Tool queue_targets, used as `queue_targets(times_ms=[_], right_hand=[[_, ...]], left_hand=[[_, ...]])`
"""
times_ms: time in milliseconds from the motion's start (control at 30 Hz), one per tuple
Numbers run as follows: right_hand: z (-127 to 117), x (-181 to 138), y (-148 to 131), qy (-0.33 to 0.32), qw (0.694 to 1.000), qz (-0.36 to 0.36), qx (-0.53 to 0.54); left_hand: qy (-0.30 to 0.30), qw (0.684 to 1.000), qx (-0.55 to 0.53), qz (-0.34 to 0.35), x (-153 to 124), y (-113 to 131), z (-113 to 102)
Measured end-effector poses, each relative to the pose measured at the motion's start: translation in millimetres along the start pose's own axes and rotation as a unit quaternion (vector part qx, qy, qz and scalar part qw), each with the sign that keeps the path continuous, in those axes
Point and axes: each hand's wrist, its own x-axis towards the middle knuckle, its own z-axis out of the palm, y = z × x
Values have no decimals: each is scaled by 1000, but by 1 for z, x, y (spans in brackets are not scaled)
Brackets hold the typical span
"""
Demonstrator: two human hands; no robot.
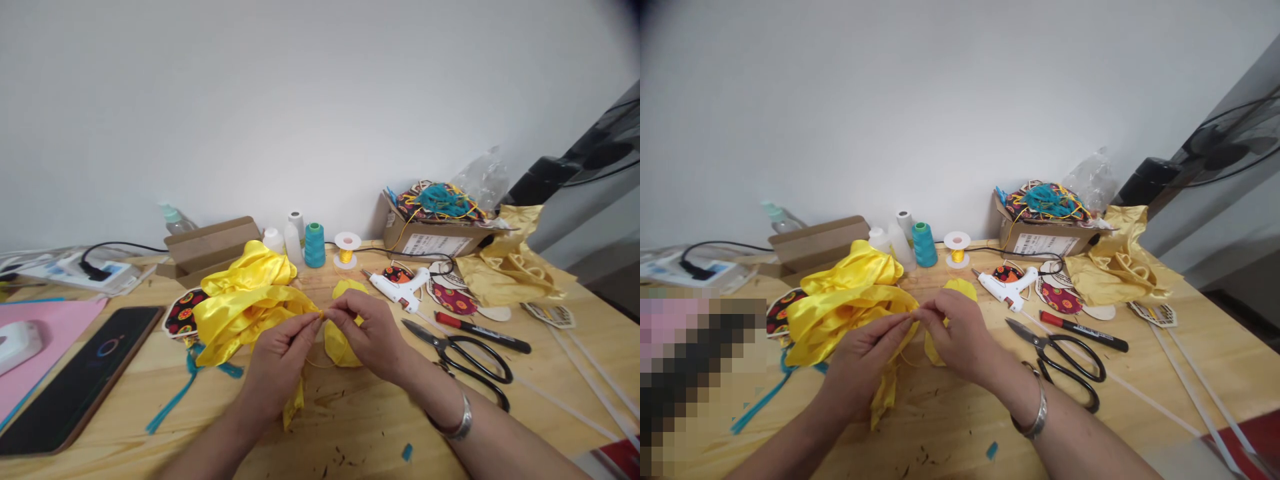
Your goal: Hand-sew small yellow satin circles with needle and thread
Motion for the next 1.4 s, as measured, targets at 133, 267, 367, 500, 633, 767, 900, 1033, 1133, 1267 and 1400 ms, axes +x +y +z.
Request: queue_targets(times_ms=[133, 267, 367, 500, 633, 767, 900, 1033, 1133, 1267, 1400], right_hand=[[-2, 5, 3, 16, 998, 52, 39], [1, 7, 9, -32, 986, 108, 126], [2, 7, 9, -61, 973, 140, 170], [0, 8, 5, -80, 970, 143, 179], [-3, 10, 4, -92, 969, 141, 182], [-3, 11, 7, -107, 960, 160, 204], [-4, 10, 8, -117, 957, 178, 199], [-4, 9, 9, -116, 959, 179, 184], [-3, 8, 10, -114, 961, 179, 176], [-1, 8, 9, -111, 963, 177, 171], [-3, 9, 3, -104, 970, 167, 144]], left_hand=[[-6, 999, -27, -31, 1, -1, -1], [-33, 995, -71, -58, 2, -1, -2], [-48, 994, -78, -55, 2, 0, -1], [-52, 994, -74, -57, 2, 0, 0], [-53, 995, -63, -59, 2, 0, -1], [-57, 996, -46, -54, 1, 1, -2], [-59, 996, -43, -47, 0, 4, -2], [-50, 997, -39, -41, 0, 6, -1], [-46, 998, -32, -40, 0, 6, -1], [-43, 998, -24, -35, 1, 6, -2], [-44, 998, -28, -46, 1, 4, -3]])
